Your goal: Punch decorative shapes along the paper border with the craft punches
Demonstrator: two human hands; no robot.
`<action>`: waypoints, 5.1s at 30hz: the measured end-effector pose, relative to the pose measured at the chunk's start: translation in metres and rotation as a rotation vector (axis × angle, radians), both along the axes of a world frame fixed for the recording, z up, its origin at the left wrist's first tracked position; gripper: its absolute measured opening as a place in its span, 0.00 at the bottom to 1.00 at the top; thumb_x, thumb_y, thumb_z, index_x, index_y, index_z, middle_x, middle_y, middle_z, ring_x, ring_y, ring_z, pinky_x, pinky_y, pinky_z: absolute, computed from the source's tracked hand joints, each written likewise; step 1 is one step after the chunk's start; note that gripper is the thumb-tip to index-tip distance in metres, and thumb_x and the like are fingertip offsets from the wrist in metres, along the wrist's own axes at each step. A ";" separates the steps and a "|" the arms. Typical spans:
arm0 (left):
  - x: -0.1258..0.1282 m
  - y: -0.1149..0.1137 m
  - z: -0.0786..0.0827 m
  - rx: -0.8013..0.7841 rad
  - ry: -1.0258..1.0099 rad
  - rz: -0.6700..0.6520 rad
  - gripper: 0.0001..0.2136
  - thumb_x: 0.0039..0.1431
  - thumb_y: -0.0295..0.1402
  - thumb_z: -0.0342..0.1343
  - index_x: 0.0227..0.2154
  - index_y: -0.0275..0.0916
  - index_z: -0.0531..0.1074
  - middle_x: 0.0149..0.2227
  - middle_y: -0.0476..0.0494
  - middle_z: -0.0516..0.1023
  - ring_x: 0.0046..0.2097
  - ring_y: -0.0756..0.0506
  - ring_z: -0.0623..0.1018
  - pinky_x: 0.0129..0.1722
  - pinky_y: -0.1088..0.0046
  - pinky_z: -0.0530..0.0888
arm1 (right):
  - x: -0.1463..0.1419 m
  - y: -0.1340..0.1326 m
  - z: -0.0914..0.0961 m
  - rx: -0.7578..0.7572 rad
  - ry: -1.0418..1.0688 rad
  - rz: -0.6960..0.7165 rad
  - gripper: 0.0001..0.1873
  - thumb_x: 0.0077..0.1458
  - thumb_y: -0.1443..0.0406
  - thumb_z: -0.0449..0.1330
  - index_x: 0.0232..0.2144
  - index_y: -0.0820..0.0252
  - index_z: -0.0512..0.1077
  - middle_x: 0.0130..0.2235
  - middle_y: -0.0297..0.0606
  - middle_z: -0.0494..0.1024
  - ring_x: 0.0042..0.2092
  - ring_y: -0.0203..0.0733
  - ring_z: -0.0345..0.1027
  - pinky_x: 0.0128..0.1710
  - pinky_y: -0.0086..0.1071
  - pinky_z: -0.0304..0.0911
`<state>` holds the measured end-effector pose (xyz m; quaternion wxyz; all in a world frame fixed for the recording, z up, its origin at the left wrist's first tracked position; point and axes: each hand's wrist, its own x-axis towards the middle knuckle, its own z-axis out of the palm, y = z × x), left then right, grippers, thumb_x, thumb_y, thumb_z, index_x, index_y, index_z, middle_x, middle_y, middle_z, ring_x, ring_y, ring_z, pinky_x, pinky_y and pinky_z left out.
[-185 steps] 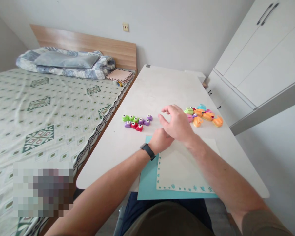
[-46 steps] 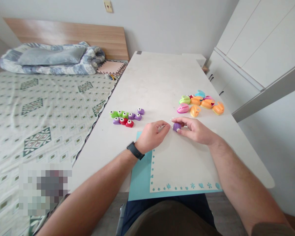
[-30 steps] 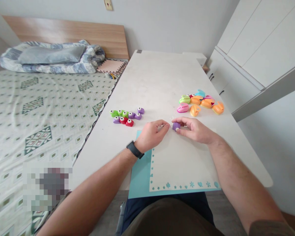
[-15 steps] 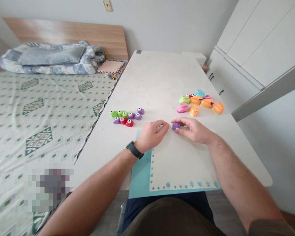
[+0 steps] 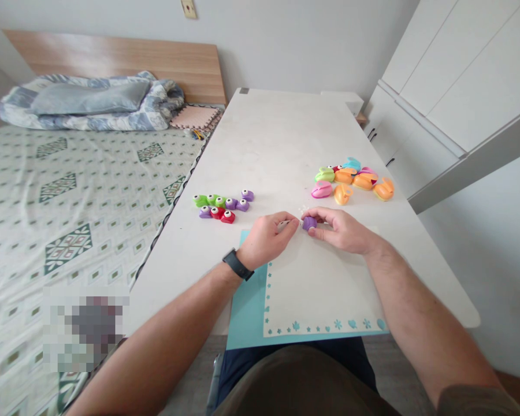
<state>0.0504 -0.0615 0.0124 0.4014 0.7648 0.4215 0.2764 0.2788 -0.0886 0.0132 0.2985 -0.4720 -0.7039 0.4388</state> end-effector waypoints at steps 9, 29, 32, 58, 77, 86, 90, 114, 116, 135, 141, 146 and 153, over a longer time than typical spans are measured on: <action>0.000 0.000 -0.002 0.017 0.016 -0.001 0.16 0.68 0.43 0.51 0.40 0.39 0.81 0.30 0.50 0.79 0.26 0.51 0.67 0.28 0.74 0.63 | -0.003 0.000 0.001 0.031 -0.057 -0.039 0.15 0.59 0.64 0.63 0.48 0.57 0.74 0.46 0.39 0.79 0.48 0.46 0.73 0.53 0.40 0.67; 0.000 0.001 -0.002 0.009 0.049 0.004 0.16 0.67 0.44 0.53 0.42 0.41 0.81 0.33 0.49 0.82 0.25 0.51 0.69 0.26 0.74 0.63 | -0.007 0.001 0.000 0.027 -0.052 -0.086 0.11 0.57 0.64 0.62 0.44 0.57 0.75 0.41 0.36 0.78 0.44 0.43 0.71 0.47 0.36 0.67; 0.001 0.000 0.001 0.017 0.042 0.008 0.17 0.65 0.47 0.56 0.43 0.41 0.82 0.40 0.46 0.84 0.31 0.48 0.76 0.33 0.73 0.70 | -0.007 0.001 0.000 0.053 -0.062 -0.084 0.11 0.57 0.64 0.62 0.44 0.57 0.75 0.40 0.36 0.78 0.44 0.44 0.72 0.48 0.37 0.67; 0.000 0.000 -0.003 -0.040 -0.007 -0.049 0.20 0.69 0.47 0.51 0.43 0.39 0.82 0.40 0.45 0.84 0.39 0.44 0.80 0.38 0.72 0.73 | -0.006 -0.003 0.004 0.106 -0.067 -0.096 0.16 0.58 0.64 0.63 0.49 0.56 0.74 0.45 0.39 0.80 0.48 0.47 0.73 0.55 0.42 0.66; 0.000 0.000 -0.005 -0.018 0.021 -0.049 0.19 0.68 0.45 0.50 0.41 0.38 0.82 0.36 0.45 0.83 0.34 0.46 0.77 0.33 0.73 0.71 | -0.004 -0.001 -0.002 0.137 -0.149 -0.058 0.23 0.54 0.65 0.65 0.53 0.54 0.74 0.49 0.40 0.80 0.50 0.49 0.73 0.55 0.45 0.67; 0.000 0.000 -0.004 -0.019 0.020 -0.051 0.18 0.69 0.44 0.50 0.41 0.38 0.82 0.36 0.47 0.83 0.35 0.46 0.77 0.33 0.73 0.70 | -0.003 0.000 -0.001 0.164 -0.148 -0.081 0.23 0.54 0.65 0.65 0.53 0.53 0.75 0.51 0.41 0.79 0.51 0.50 0.73 0.54 0.45 0.68; 0.000 0.000 -0.005 -0.037 0.005 -0.050 0.19 0.69 0.45 0.50 0.43 0.39 0.82 0.39 0.46 0.84 0.37 0.45 0.79 0.37 0.72 0.73 | -0.004 0.000 0.001 0.199 -0.149 -0.068 0.23 0.55 0.65 0.65 0.53 0.53 0.76 0.51 0.42 0.79 0.51 0.49 0.74 0.53 0.43 0.69; 0.000 0.002 -0.005 -0.096 -0.098 -0.039 0.15 0.67 0.37 0.54 0.51 0.40 0.79 0.52 0.45 0.82 0.53 0.42 0.79 0.57 0.65 0.72 | -0.004 -0.003 0.004 0.241 -0.193 -0.130 0.22 0.54 0.66 0.66 0.52 0.54 0.75 0.48 0.40 0.80 0.46 0.46 0.73 0.49 0.42 0.69; 0.001 0.002 -0.005 -0.073 -0.117 -0.047 0.16 0.66 0.34 0.54 0.53 0.40 0.78 0.54 0.44 0.81 0.55 0.42 0.78 0.60 0.64 0.71 | -0.004 -0.004 0.005 0.233 -0.178 -0.138 0.19 0.54 0.65 0.66 0.49 0.54 0.74 0.47 0.38 0.81 0.45 0.45 0.73 0.49 0.42 0.68; 0.001 0.003 -0.011 -0.066 -0.144 -0.057 0.16 0.67 0.32 0.53 0.53 0.43 0.78 0.55 0.46 0.81 0.58 0.43 0.78 0.61 0.63 0.71 | -0.003 -0.003 0.000 0.296 -0.152 -0.173 0.11 0.55 0.67 0.65 0.42 0.52 0.77 0.45 0.36 0.83 0.45 0.46 0.76 0.47 0.43 0.69; 0.001 0.003 -0.010 -0.069 -0.137 -0.053 0.16 0.67 0.32 0.53 0.53 0.42 0.78 0.54 0.45 0.81 0.56 0.42 0.78 0.60 0.62 0.72 | -0.003 -0.004 0.000 0.326 -0.158 -0.206 0.08 0.55 0.64 0.67 0.40 0.53 0.79 0.44 0.38 0.84 0.45 0.47 0.77 0.46 0.43 0.71; 0.001 0.003 -0.011 -0.072 -0.127 -0.049 0.16 0.66 0.33 0.53 0.53 0.41 0.78 0.55 0.45 0.81 0.57 0.41 0.78 0.61 0.63 0.72 | -0.003 -0.004 -0.001 0.360 -0.122 -0.202 0.04 0.56 0.63 0.67 0.35 0.55 0.79 0.44 0.40 0.84 0.45 0.47 0.78 0.43 0.41 0.73; 0.001 0.003 -0.010 -0.078 -0.133 -0.060 0.16 0.66 0.33 0.52 0.53 0.41 0.78 0.55 0.45 0.81 0.57 0.42 0.78 0.61 0.62 0.71 | -0.003 -0.003 0.002 0.360 -0.158 -0.177 0.04 0.56 0.64 0.66 0.36 0.53 0.78 0.42 0.38 0.83 0.43 0.47 0.76 0.48 0.45 0.72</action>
